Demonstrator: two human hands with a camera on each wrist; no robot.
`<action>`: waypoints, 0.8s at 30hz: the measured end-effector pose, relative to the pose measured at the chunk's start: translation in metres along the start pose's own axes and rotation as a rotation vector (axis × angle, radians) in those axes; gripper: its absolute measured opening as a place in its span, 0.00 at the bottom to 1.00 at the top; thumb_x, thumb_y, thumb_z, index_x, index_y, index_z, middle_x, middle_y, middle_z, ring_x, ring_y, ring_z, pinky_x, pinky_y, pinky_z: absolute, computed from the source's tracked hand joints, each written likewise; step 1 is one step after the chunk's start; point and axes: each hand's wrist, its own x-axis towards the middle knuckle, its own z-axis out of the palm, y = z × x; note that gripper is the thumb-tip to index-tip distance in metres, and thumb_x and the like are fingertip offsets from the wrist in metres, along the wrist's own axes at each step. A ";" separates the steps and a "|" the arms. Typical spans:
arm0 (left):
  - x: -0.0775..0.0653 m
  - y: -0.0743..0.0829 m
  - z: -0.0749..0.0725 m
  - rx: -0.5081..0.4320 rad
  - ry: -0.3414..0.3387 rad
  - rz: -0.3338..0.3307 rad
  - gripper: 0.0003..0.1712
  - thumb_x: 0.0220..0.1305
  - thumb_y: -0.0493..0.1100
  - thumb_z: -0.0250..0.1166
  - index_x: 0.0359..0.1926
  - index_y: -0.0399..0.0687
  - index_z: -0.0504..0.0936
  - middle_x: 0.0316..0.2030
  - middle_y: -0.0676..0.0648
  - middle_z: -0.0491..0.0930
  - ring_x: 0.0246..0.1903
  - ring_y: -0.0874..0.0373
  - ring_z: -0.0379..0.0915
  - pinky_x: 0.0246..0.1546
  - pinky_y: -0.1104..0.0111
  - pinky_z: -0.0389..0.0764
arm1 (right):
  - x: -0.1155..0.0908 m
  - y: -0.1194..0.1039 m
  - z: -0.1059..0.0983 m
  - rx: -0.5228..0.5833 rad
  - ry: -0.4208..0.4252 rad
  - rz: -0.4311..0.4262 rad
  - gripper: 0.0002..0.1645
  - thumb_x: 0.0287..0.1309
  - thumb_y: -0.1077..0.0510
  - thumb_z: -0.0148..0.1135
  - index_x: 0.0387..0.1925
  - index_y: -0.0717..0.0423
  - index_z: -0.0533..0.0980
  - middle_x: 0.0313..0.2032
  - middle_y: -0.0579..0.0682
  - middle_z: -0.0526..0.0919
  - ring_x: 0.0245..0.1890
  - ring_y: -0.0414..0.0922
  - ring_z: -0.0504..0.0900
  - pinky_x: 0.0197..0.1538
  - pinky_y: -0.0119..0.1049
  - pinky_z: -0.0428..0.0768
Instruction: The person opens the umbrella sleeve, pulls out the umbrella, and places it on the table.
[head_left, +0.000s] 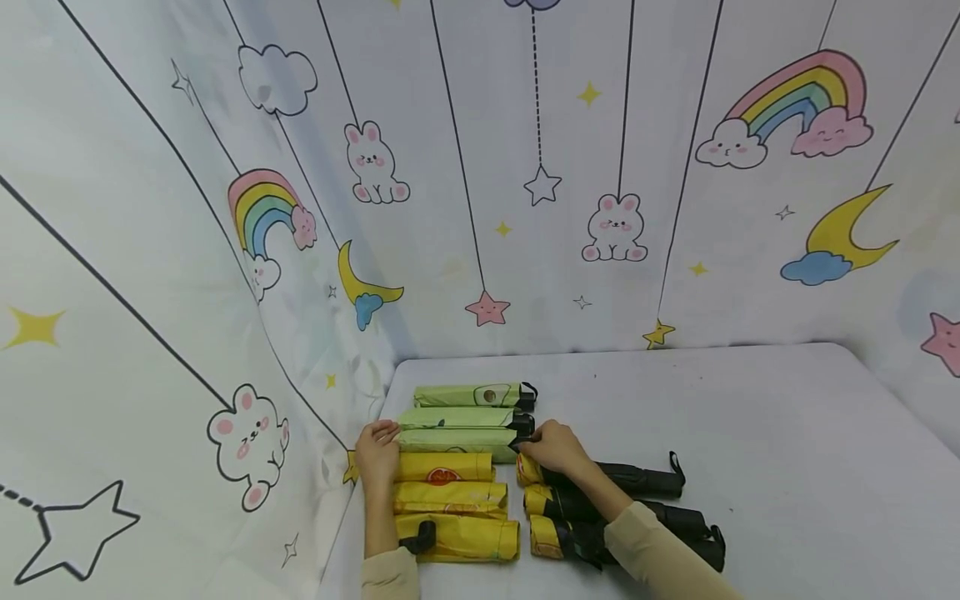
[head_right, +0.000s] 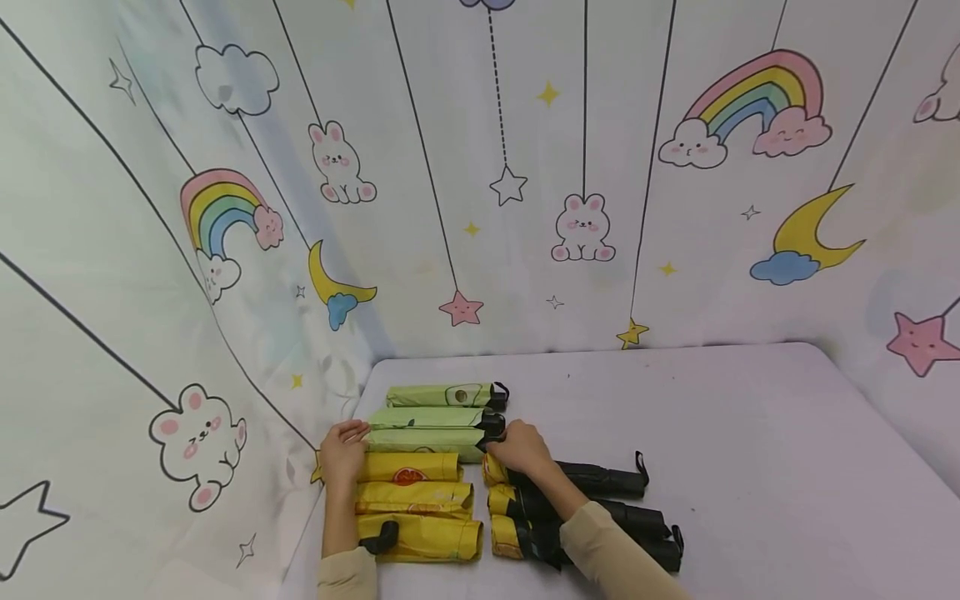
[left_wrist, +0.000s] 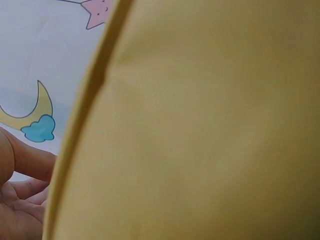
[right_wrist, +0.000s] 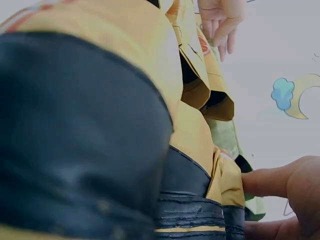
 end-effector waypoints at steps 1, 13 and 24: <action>0.000 0.000 0.000 -0.001 0.000 0.003 0.23 0.65 0.22 0.53 0.61 0.29 0.77 0.55 0.31 0.82 0.58 0.37 0.81 0.48 0.61 0.86 | 0.001 0.001 0.001 -0.002 -0.005 0.008 0.17 0.65 0.51 0.71 0.32 0.63 0.88 0.21 0.52 0.82 0.18 0.41 0.71 0.25 0.36 0.73; 0.000 -0.005 -0.003 0.003 -0.013 0.001 0.23 0.66 0.22 0.52 0.61 0.30 0.77 0.54 0.33 0.84 0.57 0.38 0.81 0.35 0.79 0.76 | 0.007 0.005 0.001 0.038 -0.061 0.014 0.36 0.65 0.51 0.71 0.08 0.44 0.59 0.09 0.38 0.52 0.11 0.37 0.50 0.17 0.30 0.53; 0.002 -0.009 -0.004 -0.013 -0.016 0.002 0.22 0.66 0.22 0.51 0.59 0.30 0.78 0.54 0.32 0.84 0.57 0.37 0.82 0.32 0.80 0.76 | 0.010 0.009 -0.004 0.239 -0.158 -0.041 0.35 0.69 0.52 0.68 0.09 0.45 0.61 0.10 0.38 0.53 0.13 0.37 0.49 0.19 0.31 0.53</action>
